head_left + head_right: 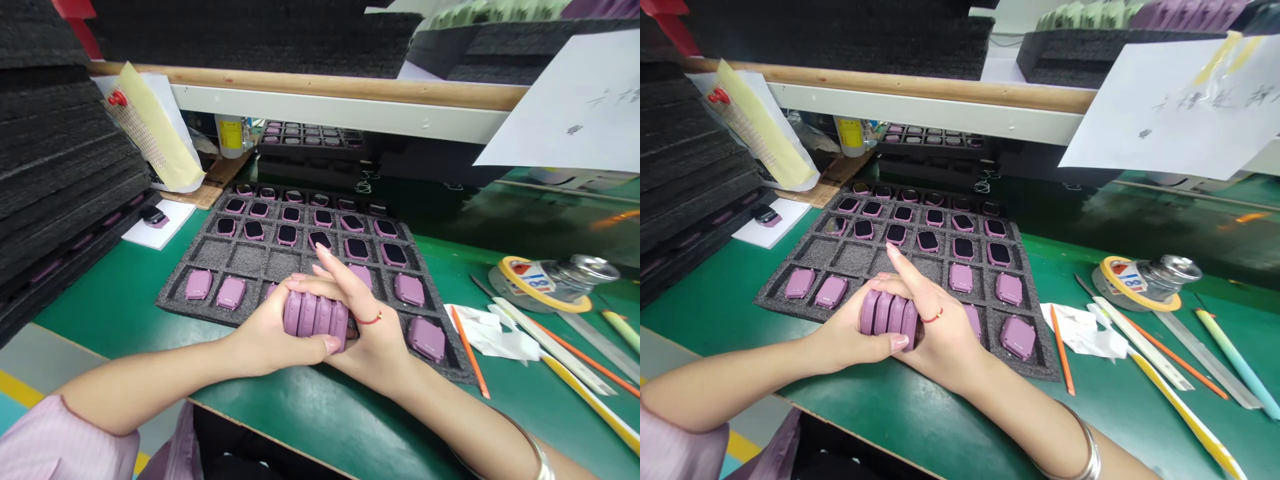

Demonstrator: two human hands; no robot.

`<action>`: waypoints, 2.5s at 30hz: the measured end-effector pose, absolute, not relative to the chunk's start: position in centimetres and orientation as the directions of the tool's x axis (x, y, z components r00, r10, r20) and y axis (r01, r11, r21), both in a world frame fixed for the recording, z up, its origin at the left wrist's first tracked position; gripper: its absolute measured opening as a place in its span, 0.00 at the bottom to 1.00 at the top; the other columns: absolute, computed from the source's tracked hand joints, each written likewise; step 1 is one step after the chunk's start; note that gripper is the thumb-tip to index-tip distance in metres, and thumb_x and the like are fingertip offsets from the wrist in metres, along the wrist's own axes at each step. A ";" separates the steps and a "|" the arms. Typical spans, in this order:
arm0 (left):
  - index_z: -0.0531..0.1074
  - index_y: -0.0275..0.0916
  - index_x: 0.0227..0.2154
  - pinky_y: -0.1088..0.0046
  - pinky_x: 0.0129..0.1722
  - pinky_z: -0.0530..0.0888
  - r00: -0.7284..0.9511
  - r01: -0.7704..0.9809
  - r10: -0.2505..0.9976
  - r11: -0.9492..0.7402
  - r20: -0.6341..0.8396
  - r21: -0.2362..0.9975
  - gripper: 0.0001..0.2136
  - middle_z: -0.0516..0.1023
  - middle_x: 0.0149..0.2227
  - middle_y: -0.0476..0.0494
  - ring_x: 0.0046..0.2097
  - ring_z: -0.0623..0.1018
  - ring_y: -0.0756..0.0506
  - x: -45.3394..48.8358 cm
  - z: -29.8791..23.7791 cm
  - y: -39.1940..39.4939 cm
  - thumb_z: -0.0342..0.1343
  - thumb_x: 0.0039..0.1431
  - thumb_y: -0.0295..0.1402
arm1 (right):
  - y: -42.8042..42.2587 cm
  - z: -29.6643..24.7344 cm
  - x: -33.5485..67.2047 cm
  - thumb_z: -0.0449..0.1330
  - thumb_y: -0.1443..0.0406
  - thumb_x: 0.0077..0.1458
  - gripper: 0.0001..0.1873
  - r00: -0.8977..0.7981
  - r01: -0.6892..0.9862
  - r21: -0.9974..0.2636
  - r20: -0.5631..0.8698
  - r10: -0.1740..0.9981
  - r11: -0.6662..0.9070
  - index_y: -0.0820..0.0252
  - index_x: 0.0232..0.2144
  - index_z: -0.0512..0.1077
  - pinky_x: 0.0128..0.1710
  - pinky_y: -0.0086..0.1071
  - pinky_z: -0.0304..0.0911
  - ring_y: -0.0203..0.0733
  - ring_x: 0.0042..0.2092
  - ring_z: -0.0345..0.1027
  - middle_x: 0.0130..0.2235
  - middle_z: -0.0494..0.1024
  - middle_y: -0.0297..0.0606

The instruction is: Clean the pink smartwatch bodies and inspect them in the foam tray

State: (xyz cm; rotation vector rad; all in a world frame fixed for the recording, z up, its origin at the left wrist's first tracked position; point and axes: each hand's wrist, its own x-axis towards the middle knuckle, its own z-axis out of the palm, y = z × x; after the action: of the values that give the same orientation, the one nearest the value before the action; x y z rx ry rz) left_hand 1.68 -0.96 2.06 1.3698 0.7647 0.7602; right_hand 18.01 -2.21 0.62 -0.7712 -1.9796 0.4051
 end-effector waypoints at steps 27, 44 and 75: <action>0.62 0.41 0.50 0.49 0.63 0.64 0.559 -0.061 0.829 0.029 0.010 0.998 0.34 0.73 0.54 0.38 0.60 0.72 0.35 1.6 2.0 -1.0 0.74 0.40 0.31 | -2.1 0.4 18.3 0.65 0.67 0.58 0.48 -0.382 0.322 -0.587 0.637 0.669 0.743 0.47 0.72 0.45 0.63 0.52 0.67 0.51 0.59 0.73 0.61 0.74 0.41; 0.62 0.40 0.50 0.49 0.62 0.67 0.581 -0.020 0.813 0.045 -0.025 0.999 0.34 0.73 0.53 0.37 0.59 0.73 0.35 1.4 2.4 -1.0 0.74 0.41 0.33 | -2.2 0.4 18.2 0.68 0.66 0.56 0.47 -0.356 0.278 -0.629 0.635 0.686 0.726 0.45 0.71 0.51 0.64 0.49 0.67 0.50 0.58 0.74 0.66 0.68 0.42; 0.65 0.40 0.53 0.54 0.54 0.75 0.602 -0.014 0.797 0.083 -0.058 0.996 0.38 0.76 0.53 0.37 0.55 0.77 0.35 1.3 2.0 -1.3 0.76 0.38 0.36 | -2.2 0.3 18.7 0.73 0.58 0.50 0.55 -0.312 0.242 -0.680 0.621 0.719 0.692 0.45 0.71 0.48 0.65 0.53 0.65 0.52 0.55 0.76 0.66 0.67 0.45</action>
State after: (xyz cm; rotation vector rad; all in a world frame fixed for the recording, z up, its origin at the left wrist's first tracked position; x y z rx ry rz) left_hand 1.30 -1.29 1.98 1.3659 0.7332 0.6939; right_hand 18.66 -2.16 0.29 -0.7520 -1.8726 0.5807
